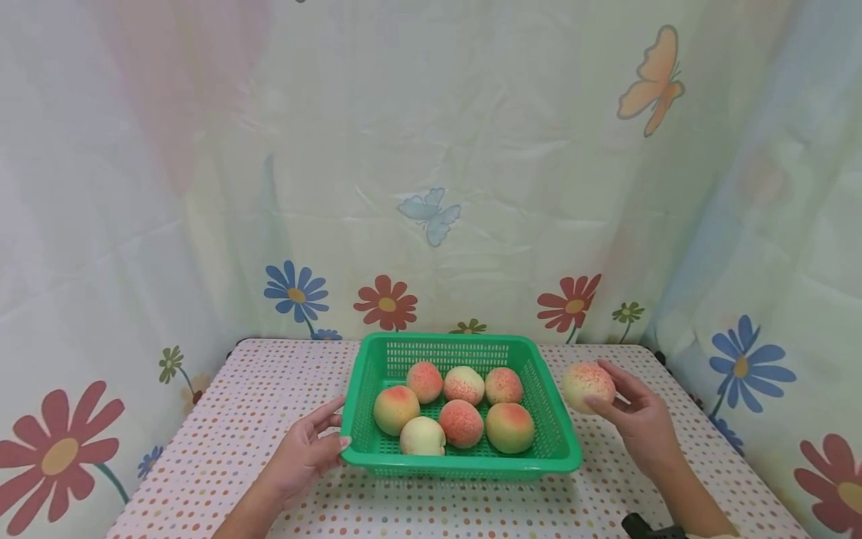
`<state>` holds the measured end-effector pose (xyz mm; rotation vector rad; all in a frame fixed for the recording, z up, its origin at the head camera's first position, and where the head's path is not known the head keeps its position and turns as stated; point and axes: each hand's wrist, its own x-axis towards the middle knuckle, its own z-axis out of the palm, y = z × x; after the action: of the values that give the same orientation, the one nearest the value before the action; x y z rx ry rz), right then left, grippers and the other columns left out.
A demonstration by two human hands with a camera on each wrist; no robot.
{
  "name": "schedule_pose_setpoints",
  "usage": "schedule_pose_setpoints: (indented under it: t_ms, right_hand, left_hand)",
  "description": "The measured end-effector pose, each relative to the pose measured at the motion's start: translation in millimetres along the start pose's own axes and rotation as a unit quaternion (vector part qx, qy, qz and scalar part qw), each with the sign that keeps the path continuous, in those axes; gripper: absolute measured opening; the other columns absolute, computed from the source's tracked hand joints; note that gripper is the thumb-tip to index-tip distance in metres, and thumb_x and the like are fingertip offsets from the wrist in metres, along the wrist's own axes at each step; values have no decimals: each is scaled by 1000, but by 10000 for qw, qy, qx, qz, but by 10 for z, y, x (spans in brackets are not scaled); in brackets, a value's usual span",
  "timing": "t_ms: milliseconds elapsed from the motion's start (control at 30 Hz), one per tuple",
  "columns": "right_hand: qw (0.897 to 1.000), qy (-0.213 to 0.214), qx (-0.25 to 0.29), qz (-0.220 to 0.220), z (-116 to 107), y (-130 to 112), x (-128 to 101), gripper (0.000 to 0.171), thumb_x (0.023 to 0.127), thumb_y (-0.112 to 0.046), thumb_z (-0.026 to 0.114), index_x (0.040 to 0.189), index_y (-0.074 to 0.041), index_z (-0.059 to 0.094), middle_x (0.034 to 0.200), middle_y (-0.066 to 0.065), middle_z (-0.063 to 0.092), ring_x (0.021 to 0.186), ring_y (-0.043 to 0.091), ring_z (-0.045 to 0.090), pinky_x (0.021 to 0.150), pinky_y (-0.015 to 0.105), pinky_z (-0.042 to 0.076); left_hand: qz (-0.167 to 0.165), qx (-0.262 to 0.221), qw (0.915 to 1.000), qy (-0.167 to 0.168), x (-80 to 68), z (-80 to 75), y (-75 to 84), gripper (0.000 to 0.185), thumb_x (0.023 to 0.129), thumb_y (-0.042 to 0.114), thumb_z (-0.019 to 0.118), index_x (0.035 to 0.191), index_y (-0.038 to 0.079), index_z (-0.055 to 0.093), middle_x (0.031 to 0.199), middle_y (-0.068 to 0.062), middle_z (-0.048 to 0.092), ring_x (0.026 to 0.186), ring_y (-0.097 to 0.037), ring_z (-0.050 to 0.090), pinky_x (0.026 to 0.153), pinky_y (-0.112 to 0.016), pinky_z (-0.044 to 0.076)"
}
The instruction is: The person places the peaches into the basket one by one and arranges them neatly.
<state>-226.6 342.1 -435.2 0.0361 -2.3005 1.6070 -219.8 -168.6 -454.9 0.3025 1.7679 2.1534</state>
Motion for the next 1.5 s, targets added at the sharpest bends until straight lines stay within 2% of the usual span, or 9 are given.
schedule_pose_setpoints:
  t_ms: [300,467,700,900,1067,1267,1367,1500]
  right_hand:
    - [9951,-371,899,-184,86,-172,-146,65,94,-6,72,153,-8,46,129,-21,58,105,-5,66,80,16,60]
    - [9916,-628,1099,-281,133,-236,-197,62,95,-1,70,152,-8,48,132,-20,59,106,-2,67,82,18,60]
    - [9937,-815,728,-252,235,-357,-248,63,93,-4,73,151,-8,49,134,-23,57,107,-2,66,82,19,61]
    - [9897,-1144,819,-281,319,-415,-262,63,91,-1,74,149,-4,49,132,-20,60,106,5,68,82,23,62]
    - [9887,-1308,643,-348,382,-425,-243,62,90,-2,76,146,-2,51,131,-22,61,106,5,69,83,24,62]
    - [9824,-1679,731,-360,468,-469,-218,59,89,-1,76,143,-1,53,131,-18,61,107,10,69,81,30,63]
    - [9809,-1833,616,-203,520,-514,-211,60,88,-6,79,142,-3,55,132,-11,60,108,16,69,83,30,63]
    - [9779,-2035,479,-33,572,-574,-196,61,86,-11,82,141,-3,56,139,10,57,110,27,67,85,29,62]
  left_hand:
    - [-35,13,10000,-43,-16,15,36,83,97,3,64,164,5,15,128,-9,51,94,-7,67,82,-24,61]
    - [-20,20,10000,-62,-13,8,35,82,98,2,64,164,4,15,127,-9,51,93,-6,66,82,-24,61]
    - [-16,48,10000,-57,-10,-3,23,82,98,2,64,164,5,15,129,-9,51,95,-8,67,82,-25,61]
    - [-32,66,10000,-58,-12,-7,21,82,98,3,63,164,5,15,128,-9,51,97,-8,68,83,-25,62]
    - [-41,40,10000,-77,-8,-11,18,82,98,3,63,164,5,15,129,-10,50,98,-8,68,82,-25,61]
    - [-32,10,10000,-76,3,-22,7,82,98,2,63,164,5,14,129,-10,50,98,-8,67,83,-24,61]
    - [-14,33,10000,-78,6,-30,-1,82,98,2,63,164,5,14,130,-10,50,97,-8,67,83,-24,62]
    - [-44,27,10000,-45,7,-41,-9,81,98,3,63,164,6,15,131,-10,49,99,-9,67,83,-25,62]
